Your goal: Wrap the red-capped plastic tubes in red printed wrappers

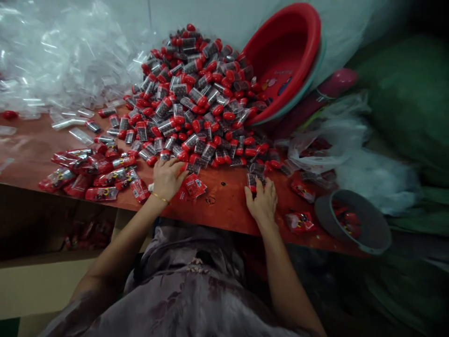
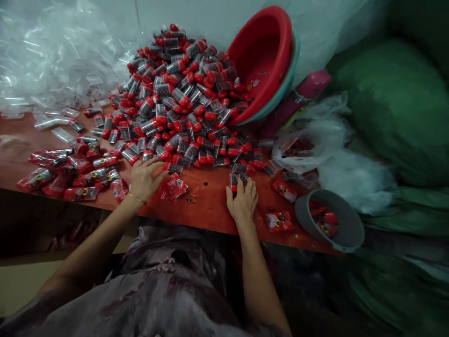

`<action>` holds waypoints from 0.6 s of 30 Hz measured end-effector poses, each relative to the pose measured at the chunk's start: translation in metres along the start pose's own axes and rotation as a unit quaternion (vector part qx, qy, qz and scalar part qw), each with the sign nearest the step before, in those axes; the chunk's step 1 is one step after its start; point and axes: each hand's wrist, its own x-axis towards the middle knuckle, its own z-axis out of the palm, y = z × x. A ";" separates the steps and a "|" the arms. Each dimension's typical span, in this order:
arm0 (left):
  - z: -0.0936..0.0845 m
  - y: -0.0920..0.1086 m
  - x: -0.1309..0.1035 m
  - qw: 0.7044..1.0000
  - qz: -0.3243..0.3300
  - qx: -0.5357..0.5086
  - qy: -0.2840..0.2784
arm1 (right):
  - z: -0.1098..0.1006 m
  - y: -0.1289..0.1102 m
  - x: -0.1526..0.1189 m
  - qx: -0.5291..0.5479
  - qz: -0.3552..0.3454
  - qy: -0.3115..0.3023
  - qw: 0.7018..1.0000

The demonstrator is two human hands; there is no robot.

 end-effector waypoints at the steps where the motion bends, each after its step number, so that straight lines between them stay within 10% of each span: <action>1: 0.008 0.000 0.007 1.000 -0.004 0.000 -0.013 | -0.001 0.000 0.000 0.000 0.000 -0.002 1.000; 10: 0.019 -0.010 0.028 0.981 0.078 0.111 -0.139 | -0.002 -0.002 0.002 0.003 0.004 0.000 1.000; 18: 0.019 0.000 0.053 0.971 0.023 0.089 -0.222 | -0.001 -0.011 -0.004 0.021 -0.050 0.100 0.994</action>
